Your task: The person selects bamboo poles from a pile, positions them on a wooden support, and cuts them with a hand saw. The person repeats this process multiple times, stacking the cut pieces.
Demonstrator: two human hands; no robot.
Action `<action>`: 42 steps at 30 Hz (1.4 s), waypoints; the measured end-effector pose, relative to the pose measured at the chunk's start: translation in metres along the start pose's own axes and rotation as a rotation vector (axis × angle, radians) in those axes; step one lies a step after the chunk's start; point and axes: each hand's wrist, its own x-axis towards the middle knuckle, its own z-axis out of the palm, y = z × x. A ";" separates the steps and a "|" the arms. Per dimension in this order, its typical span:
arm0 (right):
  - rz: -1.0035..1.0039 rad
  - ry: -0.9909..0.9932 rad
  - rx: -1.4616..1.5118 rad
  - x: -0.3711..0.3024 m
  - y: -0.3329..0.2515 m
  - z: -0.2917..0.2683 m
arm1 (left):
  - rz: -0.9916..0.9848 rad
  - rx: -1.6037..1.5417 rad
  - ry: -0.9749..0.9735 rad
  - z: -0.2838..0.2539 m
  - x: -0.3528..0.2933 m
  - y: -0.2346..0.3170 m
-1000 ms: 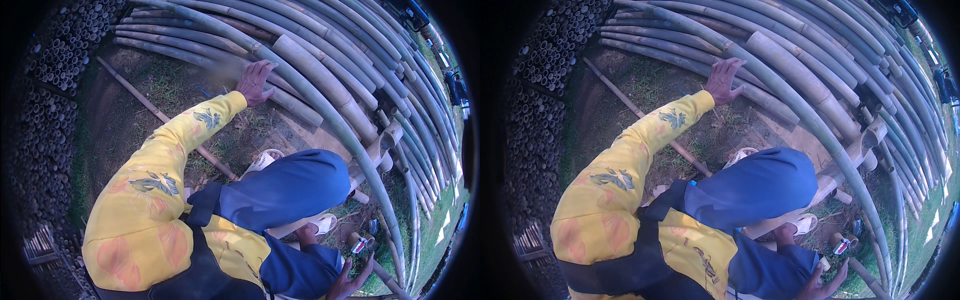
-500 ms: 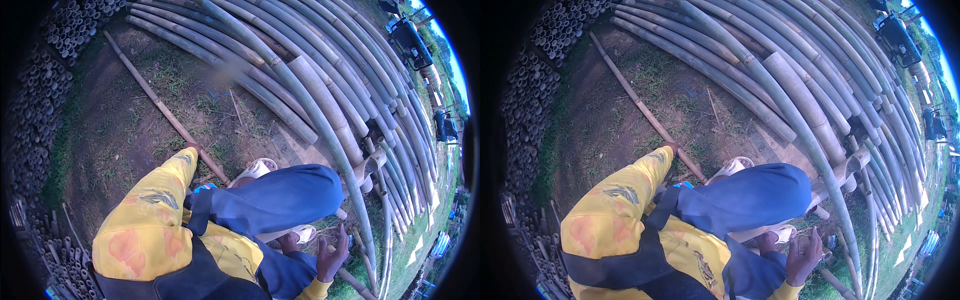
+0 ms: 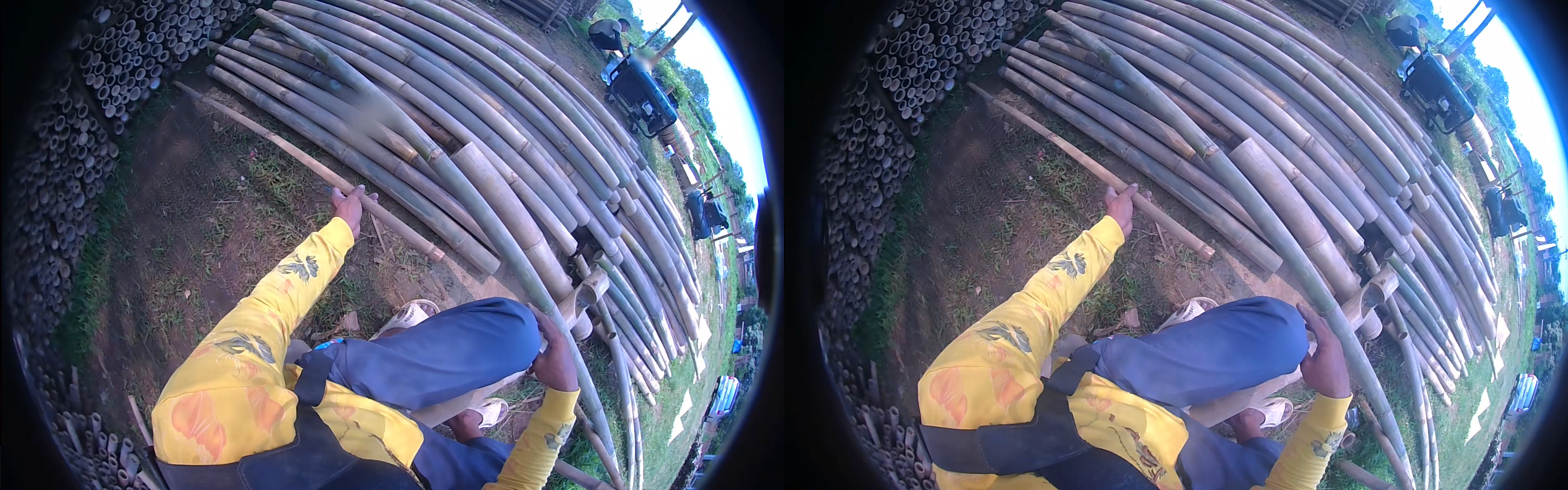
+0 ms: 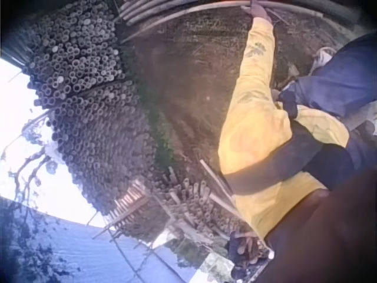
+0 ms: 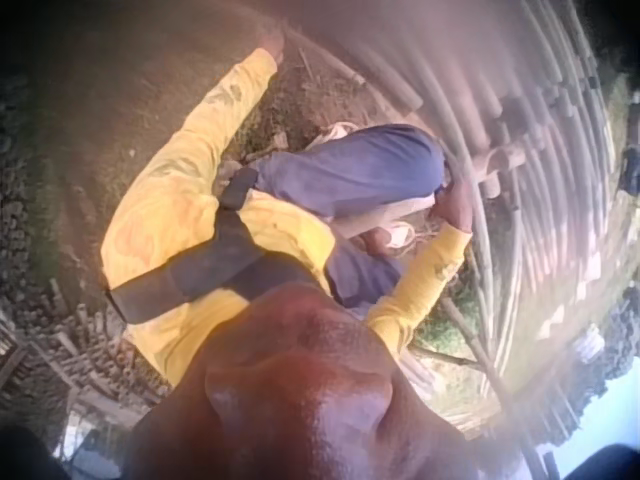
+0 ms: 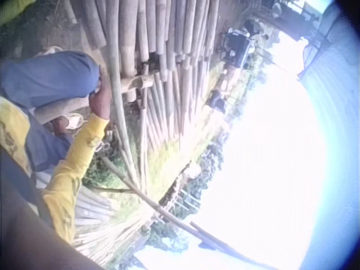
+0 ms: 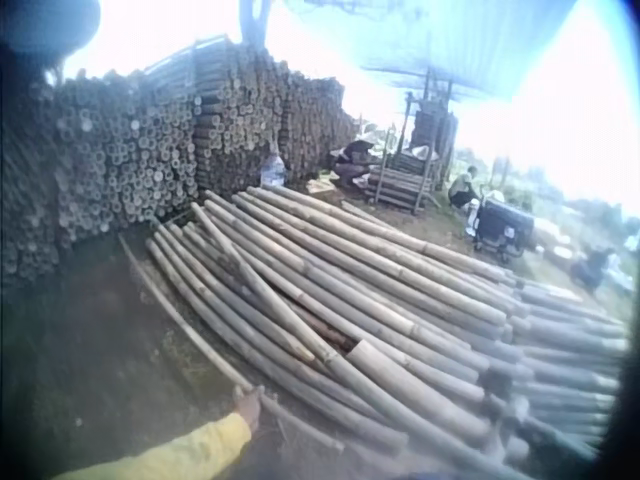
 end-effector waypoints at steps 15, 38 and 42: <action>-0.056 0.083 -0.369 0.044 -0.006 -0.015 | -0.476 -0.016 -0.627 0.096 -0.182 -0.029; -0.227 0.585 -0.444 0.022 0.050 0.049 | -0.162 -0.059 -0.455 0.133 -0.081 0.031; -0.232 0.683 -0.580 0.038 0.025 0.054 | -0.153 -0.012 -0.429 0.156 -0.053 0.039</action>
